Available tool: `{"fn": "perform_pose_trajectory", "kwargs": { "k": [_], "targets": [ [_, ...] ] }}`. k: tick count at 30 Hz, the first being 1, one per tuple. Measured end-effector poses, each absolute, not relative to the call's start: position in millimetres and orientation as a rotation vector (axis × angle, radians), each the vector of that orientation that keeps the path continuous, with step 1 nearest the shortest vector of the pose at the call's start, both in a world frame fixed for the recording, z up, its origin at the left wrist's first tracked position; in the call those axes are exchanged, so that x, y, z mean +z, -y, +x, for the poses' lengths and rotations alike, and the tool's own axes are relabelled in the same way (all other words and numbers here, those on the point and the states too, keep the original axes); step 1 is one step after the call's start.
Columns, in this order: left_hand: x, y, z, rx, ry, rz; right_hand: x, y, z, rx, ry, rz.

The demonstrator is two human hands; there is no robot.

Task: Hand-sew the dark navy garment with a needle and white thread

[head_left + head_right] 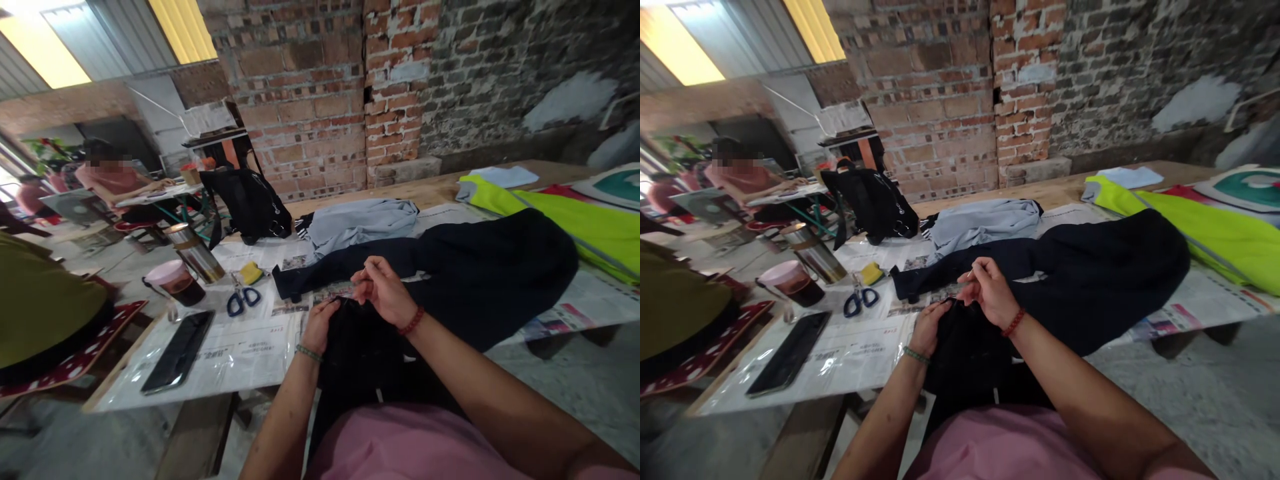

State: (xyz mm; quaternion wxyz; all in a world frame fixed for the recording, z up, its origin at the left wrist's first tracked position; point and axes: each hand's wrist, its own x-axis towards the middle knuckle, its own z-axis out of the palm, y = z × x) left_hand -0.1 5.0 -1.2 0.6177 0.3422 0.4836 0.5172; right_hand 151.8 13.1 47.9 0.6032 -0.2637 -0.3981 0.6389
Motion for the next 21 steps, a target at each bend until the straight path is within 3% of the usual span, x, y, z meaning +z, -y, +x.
{"fn": "perform_pose_trajectory", "kwargs": {
  "k": [6, 21],
  "targets": [
    [-2, -4, 0, 1.193, -1.112, 0.758, 51, -26, 176, 1.588, 0.702, -0.581],
    [-1, -3, 0, 1.206, -1.097, 0.767, 63, -27, 254, 0.975, 0.732, -0.490]
  ]
}}
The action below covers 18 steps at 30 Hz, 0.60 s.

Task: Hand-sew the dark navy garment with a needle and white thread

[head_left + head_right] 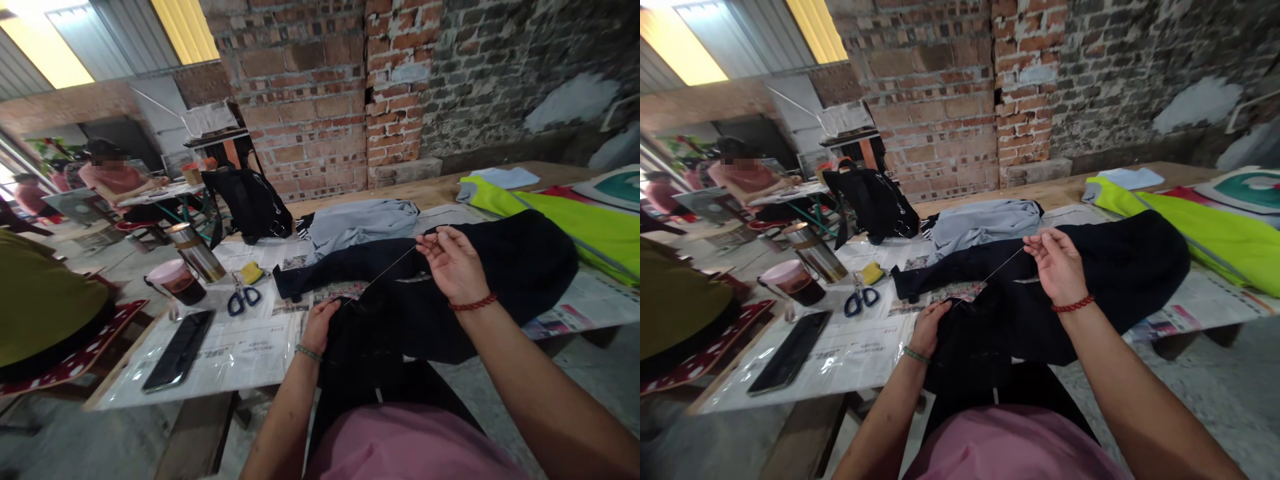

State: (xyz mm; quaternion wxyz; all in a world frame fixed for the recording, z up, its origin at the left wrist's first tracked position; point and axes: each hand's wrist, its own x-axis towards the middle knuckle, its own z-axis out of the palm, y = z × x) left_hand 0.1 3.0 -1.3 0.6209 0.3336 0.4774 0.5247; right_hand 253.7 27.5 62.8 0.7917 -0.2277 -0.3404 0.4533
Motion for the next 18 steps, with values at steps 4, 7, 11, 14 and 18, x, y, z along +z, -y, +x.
{"fn": "perform_pose_trajectory", "kwargs": {
  "k": [4, 7, 11, 14, 18],
  "targets": [
    [-3, -4, -1, 1.209, -1.094, 0.786, 60, -27, 263, 0.830, 0.723, -0.513],
    [-3, -4, -2, 1.209, -1.102, 0.806, 57, -28, 269, 0.701, 0.709, -0.547],
    [-3, -5, -1, 1.200, -1.112, 0.802, 54, -27, 272, 0.632, 0.720, -0.614],
    [-3, -5, 0, 1.218, -1.105, 0.792, 52, -16, 261, 0.696, 0.790, -0.710],
    [-5, -6, -3, 1.295, -1.113, 0.819, 40, 13, 218, 0.940, 1.067, -0.919]
  ]
}}
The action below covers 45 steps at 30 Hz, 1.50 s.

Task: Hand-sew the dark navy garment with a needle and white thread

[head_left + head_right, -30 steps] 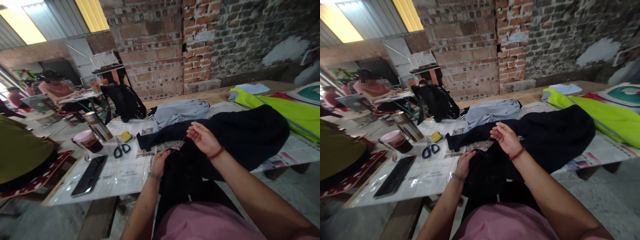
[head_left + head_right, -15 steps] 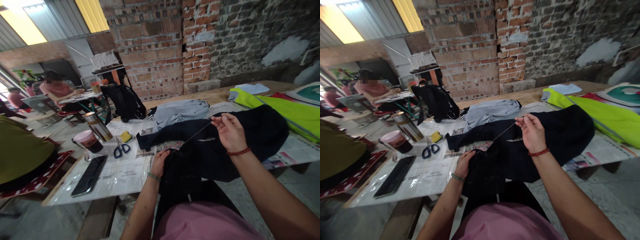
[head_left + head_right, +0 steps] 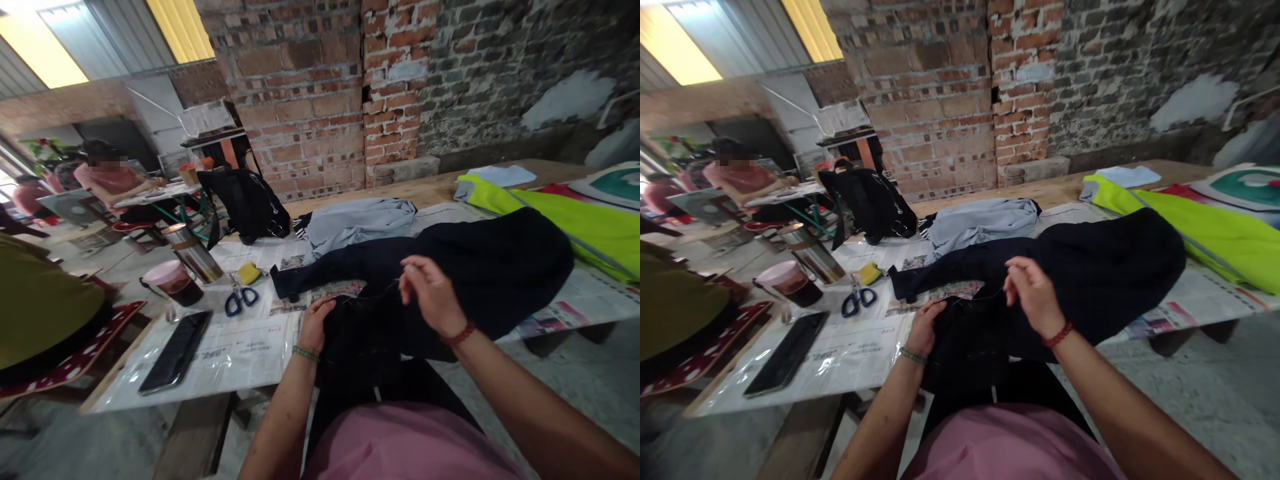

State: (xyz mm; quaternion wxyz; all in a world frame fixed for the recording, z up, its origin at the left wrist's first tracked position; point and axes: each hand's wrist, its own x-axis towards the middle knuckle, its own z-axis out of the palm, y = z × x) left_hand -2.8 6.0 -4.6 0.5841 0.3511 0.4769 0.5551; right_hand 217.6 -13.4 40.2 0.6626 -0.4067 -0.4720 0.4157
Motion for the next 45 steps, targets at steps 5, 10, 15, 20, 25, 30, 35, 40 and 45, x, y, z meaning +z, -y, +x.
{"fn": "perform_pose_trajectory", "kwargs": {
  "k": [5, 10, 15, 20, 25, 30, 35, 40, 45],
  "targets": [
    [-10, -6, -10, 1.347, -1.094, 0.939, 15, 39, 153, 1.376, 1.420, -1.069],
    [-13, -6, -12, 1.457, -1.128, 1.055, 7, 32, 127, 1.453, 1.386, -1.169],
    [-14, -5, -12, 1.491, -1.209, 1.225, 4, 25, 127, 1.449, 1.360, -1.215],
    [-12, -3, -12, 1.469, -1.262, 1.336, 1, 24, 126, 1.471, 1.332, -1.224],
    [-13, -2, -14, 1.410, -1.226, 1.443, 3, 23, 122, 1.474, 1.288, -1.230],
    [-11, -2, -14, 1.351, -1.145, 1.592, 0, 17, 119, 1.442, 1.247, -1.239],
    [-7, -1, -10, 1.294, -1.045, 1.738, -10, 13, 117, 1.374, 1.211, -1.156],
    [-4, 0, -7, 1.342, -1.078, 1.752, 1, 21, 141, 1.183, 1.487, -1.242],
    [-6, -2, -7, 1.375, -1.080, 1.789, 34, 8, 170, 0.385, 1.682, -1.256]
  ]
}}
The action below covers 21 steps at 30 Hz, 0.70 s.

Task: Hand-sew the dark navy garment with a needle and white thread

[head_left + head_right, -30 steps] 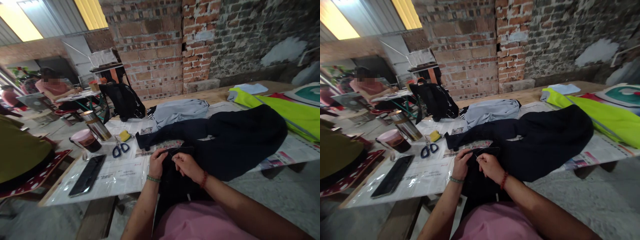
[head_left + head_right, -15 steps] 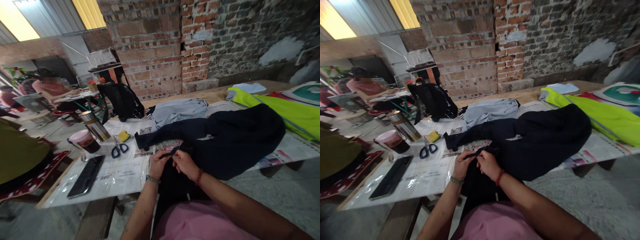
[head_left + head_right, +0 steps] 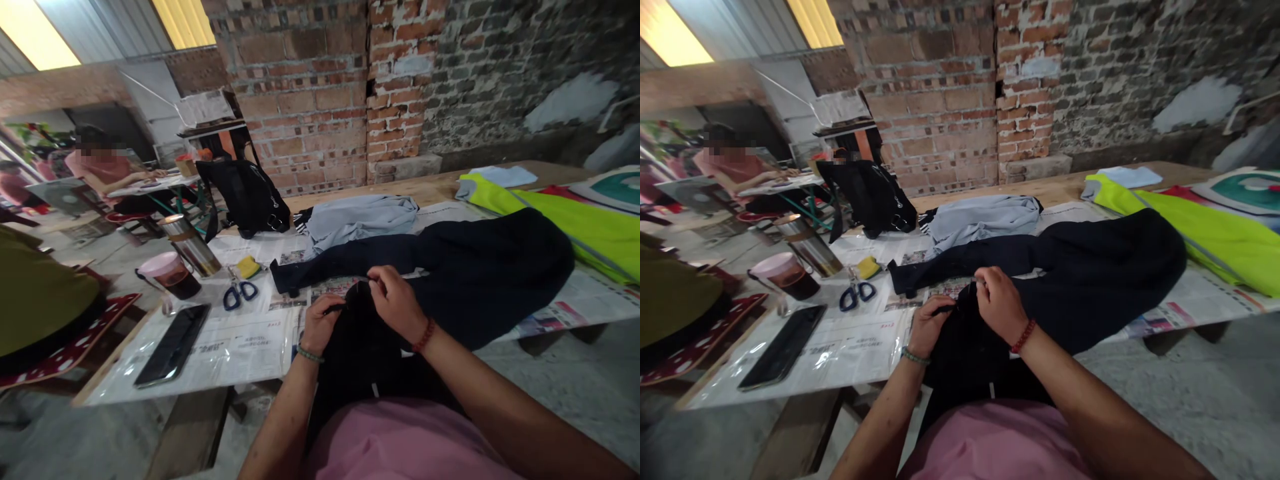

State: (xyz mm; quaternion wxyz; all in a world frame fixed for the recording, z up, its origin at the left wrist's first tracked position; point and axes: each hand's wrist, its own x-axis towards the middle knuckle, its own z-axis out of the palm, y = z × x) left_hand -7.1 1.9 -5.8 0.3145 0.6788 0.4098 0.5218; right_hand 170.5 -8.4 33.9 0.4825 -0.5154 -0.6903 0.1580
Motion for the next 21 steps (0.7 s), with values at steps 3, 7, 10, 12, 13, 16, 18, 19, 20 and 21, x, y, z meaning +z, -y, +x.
{"fn": "perform_pose_trajectory", "kwargs": {
  "k": [3, 7, 10, 12, 13, 16, 18, 19, 20, 21],
  "targets": [
    [-7, -2, -8, 1.383, -1.054, 1.861, 41, -13, 170, 0.477, 1.796, -1.112],
    [-10, -1, -10, 1.418, -1.075, 1.908, 30, -26, 160, 0.820, 1.882, -1.129],
    [-12, -2, -10, 1.455, -1.132, 1.900, 19, -19, 160, 0.830, 1.792, -1.197],
    [-12, -4, -10, 1.460, -1.154, 1.881, 15, -13, 161, 0.876, 1.748, -1.225],
    [-12, -4, -9, 1.457, -1.157, 1.872, 14, -10, 162, 0.919, 1.726, -1.240],
    [-9, -3, -8, 1.454, -1.151, 1.842, 12, -10, 160, 1.058, 1.654, -1.277],
    [-7, -2, -7, 1.456, -1.140, 1.818, 10, -13, 156, 1.131, 1.628, -1.271],
    [-7, -1, -7, 1.451, -1.136, 1.807, 9, -16, 154, 1.157, 1.620, -1.258],
    [-6, 0, -7, 1.444, -1.133, 1.798, 7, -18, 153, 1.175, 1.608, -1.238],
    [-5, 0, -7, 1.433, -1.129, 1.795, 5, -20, 151, 1.191, 1.593, -1.210]
  ]
}}
